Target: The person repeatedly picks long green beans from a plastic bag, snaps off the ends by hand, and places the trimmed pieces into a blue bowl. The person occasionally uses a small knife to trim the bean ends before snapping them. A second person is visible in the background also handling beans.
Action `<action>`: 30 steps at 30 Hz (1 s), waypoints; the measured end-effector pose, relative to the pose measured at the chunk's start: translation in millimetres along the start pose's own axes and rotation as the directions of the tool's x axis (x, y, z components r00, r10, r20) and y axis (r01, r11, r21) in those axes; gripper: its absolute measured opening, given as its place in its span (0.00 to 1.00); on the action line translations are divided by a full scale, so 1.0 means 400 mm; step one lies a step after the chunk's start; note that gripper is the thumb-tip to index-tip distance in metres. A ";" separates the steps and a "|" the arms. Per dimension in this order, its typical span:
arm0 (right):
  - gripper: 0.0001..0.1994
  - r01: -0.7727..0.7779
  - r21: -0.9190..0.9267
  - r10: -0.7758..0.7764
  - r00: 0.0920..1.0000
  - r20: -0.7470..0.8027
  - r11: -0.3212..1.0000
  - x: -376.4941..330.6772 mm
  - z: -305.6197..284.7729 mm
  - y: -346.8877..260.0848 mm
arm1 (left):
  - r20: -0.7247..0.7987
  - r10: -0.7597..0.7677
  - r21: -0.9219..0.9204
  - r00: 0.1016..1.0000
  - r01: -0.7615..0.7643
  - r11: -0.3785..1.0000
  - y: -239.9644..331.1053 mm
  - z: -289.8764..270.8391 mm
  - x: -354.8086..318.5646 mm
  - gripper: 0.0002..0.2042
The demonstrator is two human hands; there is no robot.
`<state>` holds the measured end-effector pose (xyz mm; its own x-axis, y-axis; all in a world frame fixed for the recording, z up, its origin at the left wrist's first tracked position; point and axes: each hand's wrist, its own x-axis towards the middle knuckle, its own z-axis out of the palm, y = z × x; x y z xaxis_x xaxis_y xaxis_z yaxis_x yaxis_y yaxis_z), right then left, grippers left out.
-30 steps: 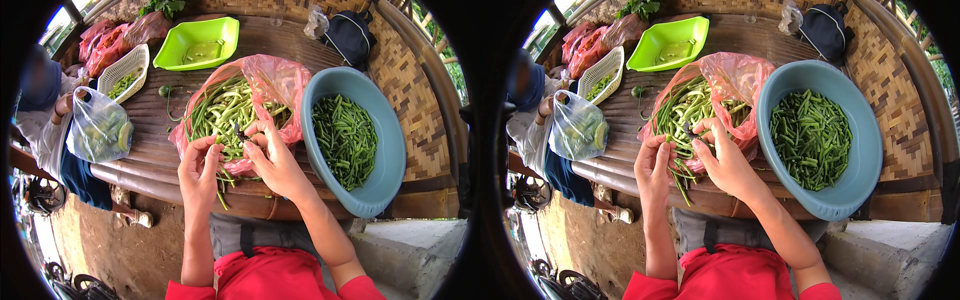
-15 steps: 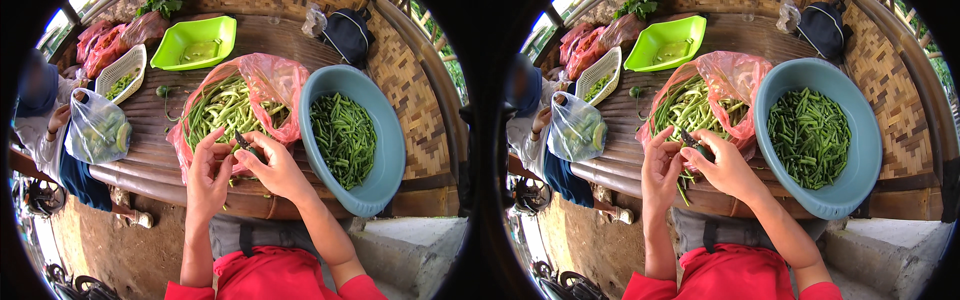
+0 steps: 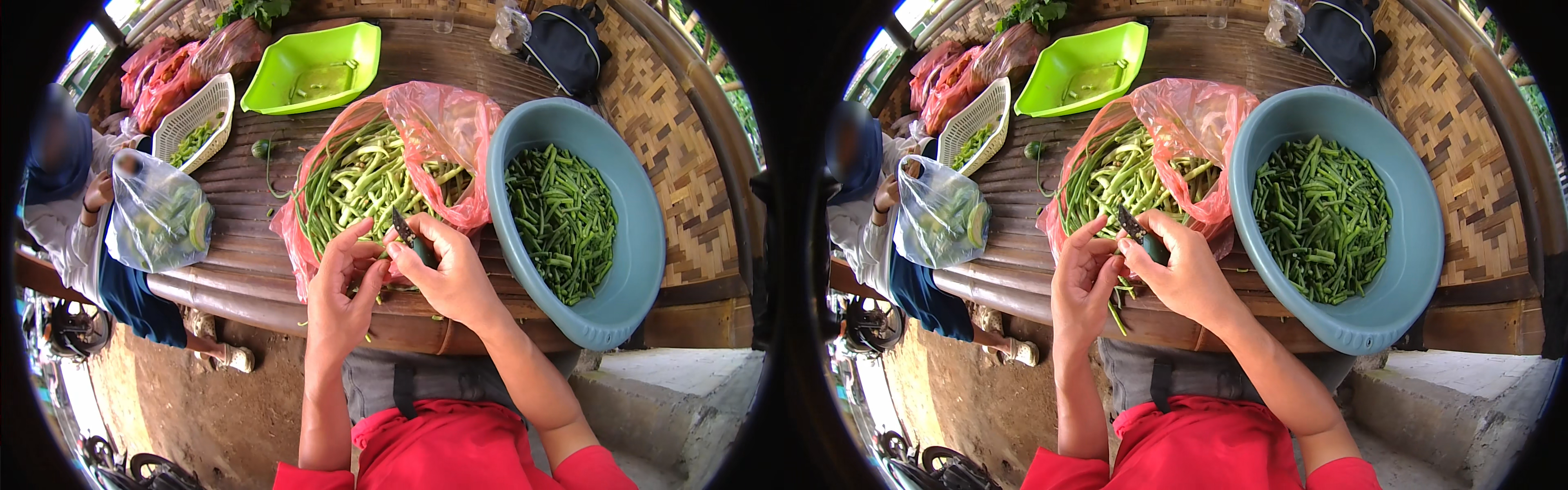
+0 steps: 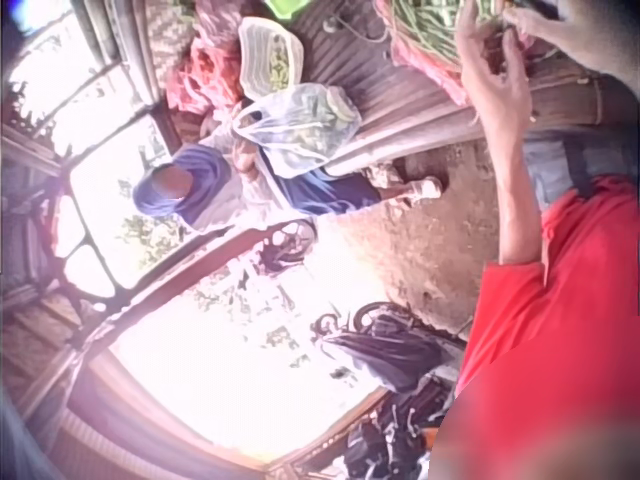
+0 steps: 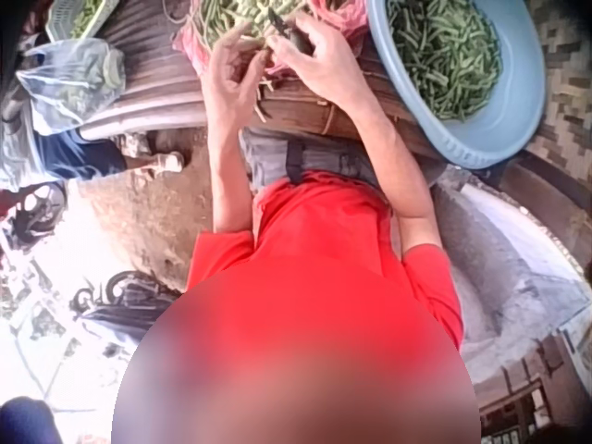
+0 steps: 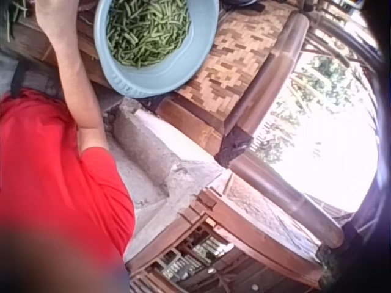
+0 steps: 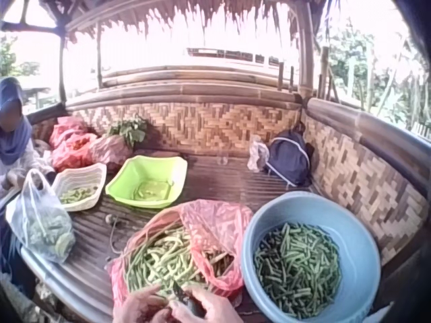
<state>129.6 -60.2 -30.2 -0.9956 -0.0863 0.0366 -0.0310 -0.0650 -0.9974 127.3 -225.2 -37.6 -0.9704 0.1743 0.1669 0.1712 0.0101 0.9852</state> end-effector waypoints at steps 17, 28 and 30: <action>0.05 0.121 0.406 0.034 0.935 -0.353 0.906 -0.048 0.028 0.056 | -0.166 0.121 -0.029 0.979 -0.128 0.991 0.025 -0.256 0.022 0.08; 0.19 -0.031 0.313 0.048 0.998 -0.046 0.949 -0.087 0.019 0.015 | -0.302 0.073 -0.123 0.951 -0.115 0.986 0.021 -0.159 0.020 0.09; 0.20 0.014 0.165 -0.010 1.000 -0.025 0.986 -0.075 0.004 -0.011 | -0.335 0.081 0.011 0.939 -0.082 0.997 0.030 -0.140 0.015 0.12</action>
<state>159.8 -58.8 -27.0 -0.9972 -0.0608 0.0446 -0.0295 -0.2292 -0.9729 114.1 -279.4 -22.6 -0.9540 -0.1659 0.2499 0.2522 0.0070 0.9676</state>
